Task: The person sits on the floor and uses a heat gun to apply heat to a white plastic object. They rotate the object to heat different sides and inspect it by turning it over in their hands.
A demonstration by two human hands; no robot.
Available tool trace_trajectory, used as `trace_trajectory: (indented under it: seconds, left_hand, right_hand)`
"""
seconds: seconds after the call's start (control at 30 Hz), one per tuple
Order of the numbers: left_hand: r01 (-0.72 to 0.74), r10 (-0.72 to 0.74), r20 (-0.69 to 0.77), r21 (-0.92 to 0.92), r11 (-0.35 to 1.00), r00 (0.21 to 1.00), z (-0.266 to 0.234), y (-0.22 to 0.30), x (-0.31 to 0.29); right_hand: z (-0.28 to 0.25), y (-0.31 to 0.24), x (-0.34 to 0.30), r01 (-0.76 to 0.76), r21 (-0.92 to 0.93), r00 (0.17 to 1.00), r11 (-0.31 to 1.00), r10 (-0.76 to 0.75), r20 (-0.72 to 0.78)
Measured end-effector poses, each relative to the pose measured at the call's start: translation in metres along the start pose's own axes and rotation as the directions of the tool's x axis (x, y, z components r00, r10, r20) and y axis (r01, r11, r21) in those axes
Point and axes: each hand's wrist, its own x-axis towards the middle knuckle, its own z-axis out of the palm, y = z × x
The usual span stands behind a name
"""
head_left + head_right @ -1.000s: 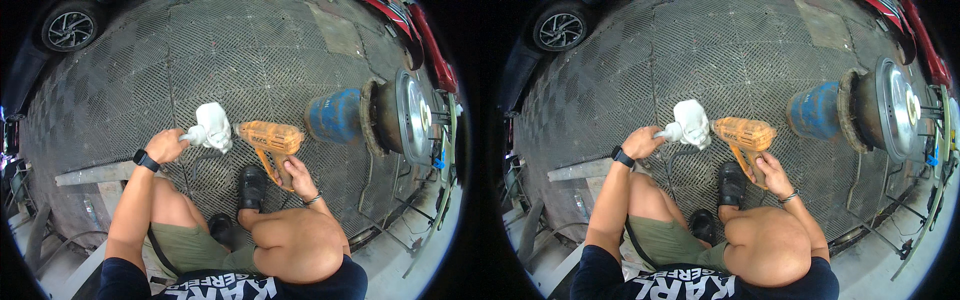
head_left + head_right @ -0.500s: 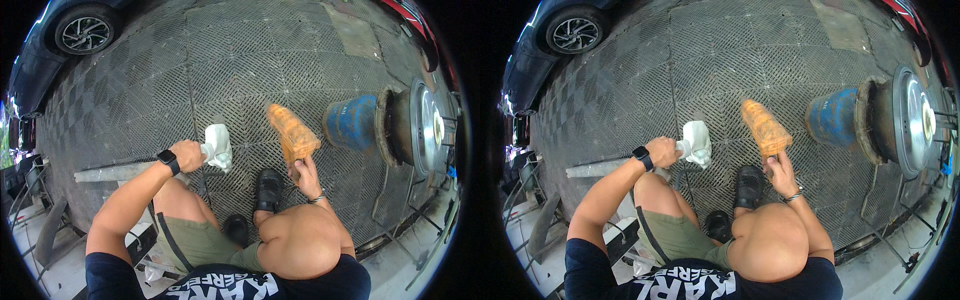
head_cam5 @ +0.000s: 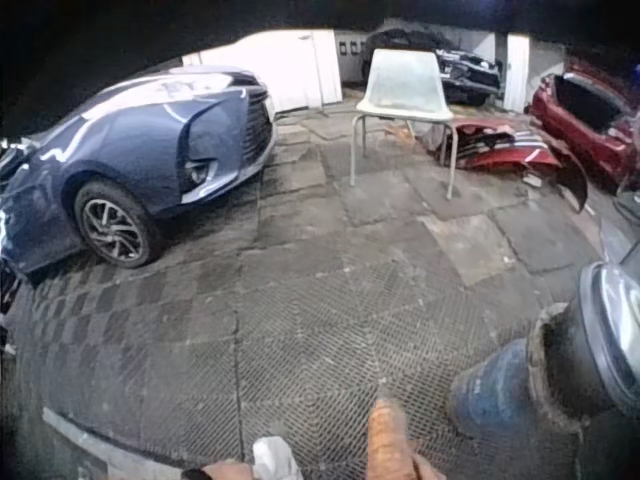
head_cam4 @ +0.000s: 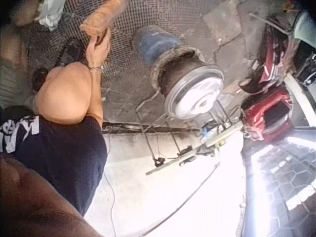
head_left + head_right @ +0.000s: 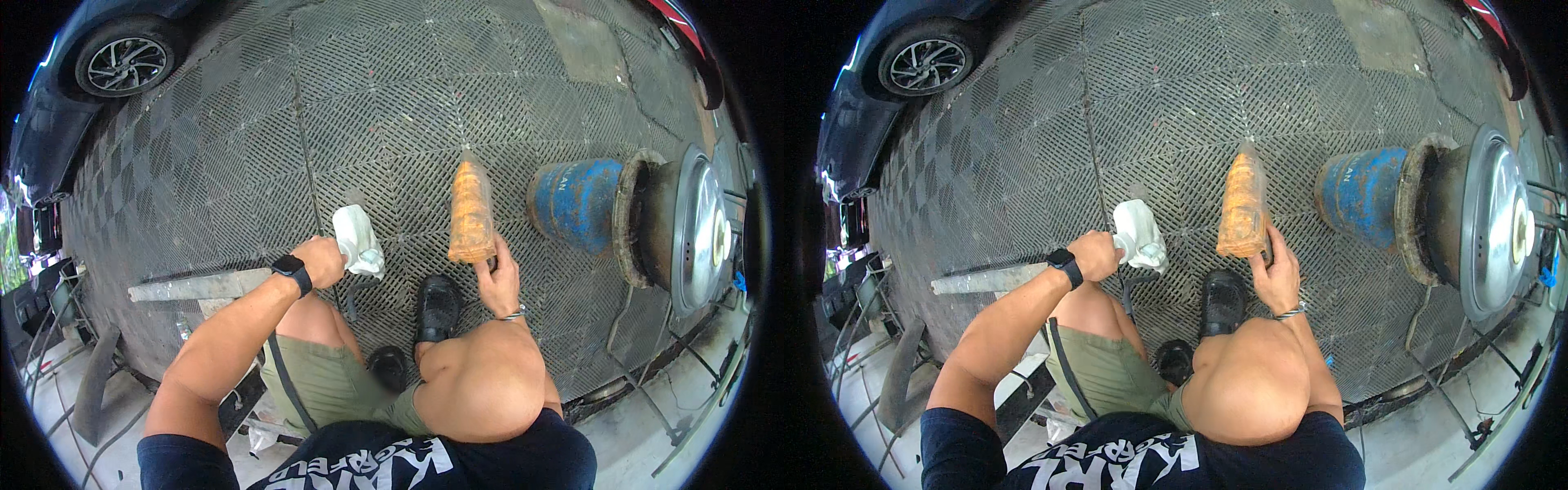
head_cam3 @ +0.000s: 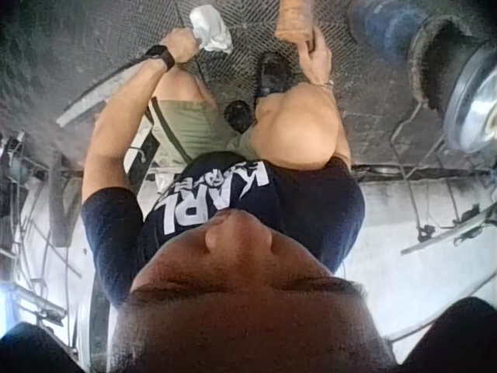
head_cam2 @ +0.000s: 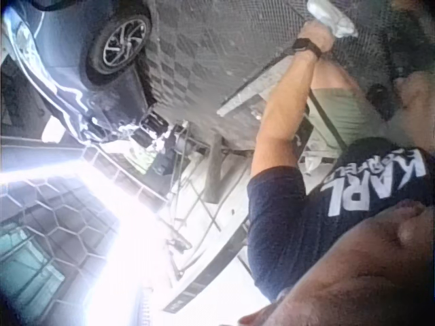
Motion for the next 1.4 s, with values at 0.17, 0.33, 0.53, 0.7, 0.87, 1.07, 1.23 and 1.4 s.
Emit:
trace_trajectory:
  seconds: [0.17,0.33,0.53,0.7,0.87,1.07,1.23,1.4]
  left_hand:
    - [-0.035,0.035,0.002,0.013,0.999,0.999,0.009,0.002,0.006]
    - [0.102,-0.103,-0.005,-0.076,0.992,0.995,0.012,0.005,0.004]
    - [0.127,-0.127,0.004,-0.074,0.989,0.992,0.028,-0.04,-0.004]
    - [0.122,-0.157,-0.068,-0.368,0.922,0.985,0.041,-0.059,-0.037]
    - [0.041,-0.224,-0.06,-0.906,0.421,0.973,0.126,-0.015,-0.02]
    - [0.246,-0.163,0.198,-0.898,0.365,0.966,0.242,0.046,0.055]
    - [0.123,-0.217,-0.192,-0.408,0.904,0.957,0.135,0.066,0.01]
    - [0.32,-0.603,-0.411,-0.574,0.754,0.684,0.155,-0.034,0.074]
  right_hand:
    - [0.007,-0.005,0.003,0.051,-0.092,0.999,0.994,-0.05,0.01]
    - [0.015,0.037,-0.036,0.077,-0.249,0.997,0.965,-0.075,0.015]
    - [-0.031,0.102,-0.144,-0.002,-0.384,0.999,0.923,-0.015,-0.043]
    - [-0.08,0.16,-0.241,-0.192,-0.56,0.976,0.806,0.099,-0.192]
    - [-0.091,0.226,-0.284,-0.39,-0.676,0.897,0.625,0.09,-0.434]
    - [-0.066,0.25,-0.267,-0.635,-0.536,0.716,0.556,0.164,-0.679]
    - [-0.049,0.181,-0.223,-0.23,-0.454,0.859,0.861,-0.039,-0.51]
    - [-0.005,0.131,-0.109,0.08,-0.52,0.977,0.85,-0.172,-0.13]
